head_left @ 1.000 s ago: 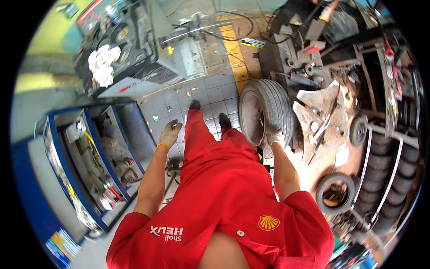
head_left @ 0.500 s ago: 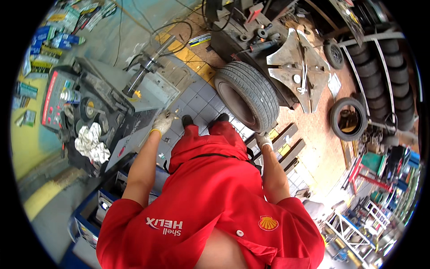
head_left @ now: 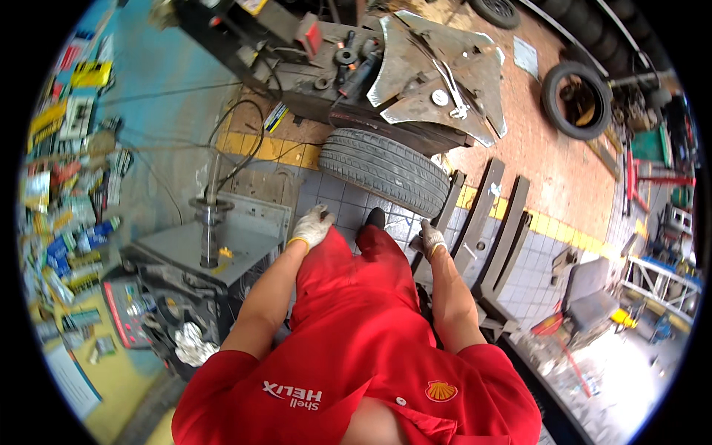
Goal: The person removes a car tire from a vehicle using a lug wrench and carries it to a tire changing machine. They then secure the tire to the machine using a clamp and use a power tool to remove the tire bead from the rim.
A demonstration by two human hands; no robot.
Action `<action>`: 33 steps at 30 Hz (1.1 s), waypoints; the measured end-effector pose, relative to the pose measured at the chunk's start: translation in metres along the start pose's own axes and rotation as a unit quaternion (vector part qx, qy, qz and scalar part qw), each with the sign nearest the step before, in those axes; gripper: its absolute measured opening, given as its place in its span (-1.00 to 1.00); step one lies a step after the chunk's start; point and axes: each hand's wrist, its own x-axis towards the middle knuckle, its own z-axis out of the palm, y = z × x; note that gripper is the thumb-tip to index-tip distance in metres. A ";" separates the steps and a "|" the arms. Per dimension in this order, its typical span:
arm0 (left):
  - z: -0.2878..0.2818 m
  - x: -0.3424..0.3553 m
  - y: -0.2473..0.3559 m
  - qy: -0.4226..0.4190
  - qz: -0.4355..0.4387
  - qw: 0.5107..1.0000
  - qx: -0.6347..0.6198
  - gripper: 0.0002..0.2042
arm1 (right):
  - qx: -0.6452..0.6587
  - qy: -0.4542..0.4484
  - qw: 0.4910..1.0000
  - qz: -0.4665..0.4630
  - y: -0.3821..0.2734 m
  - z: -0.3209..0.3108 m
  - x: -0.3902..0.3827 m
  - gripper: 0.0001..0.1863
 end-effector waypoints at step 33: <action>-0.014 0.123 0.010 -0.023 0.283 0.951 0.125 -0.38 | -0.354 0.340 0.824 -0.281 -0.434 0.064 0.105 -0.42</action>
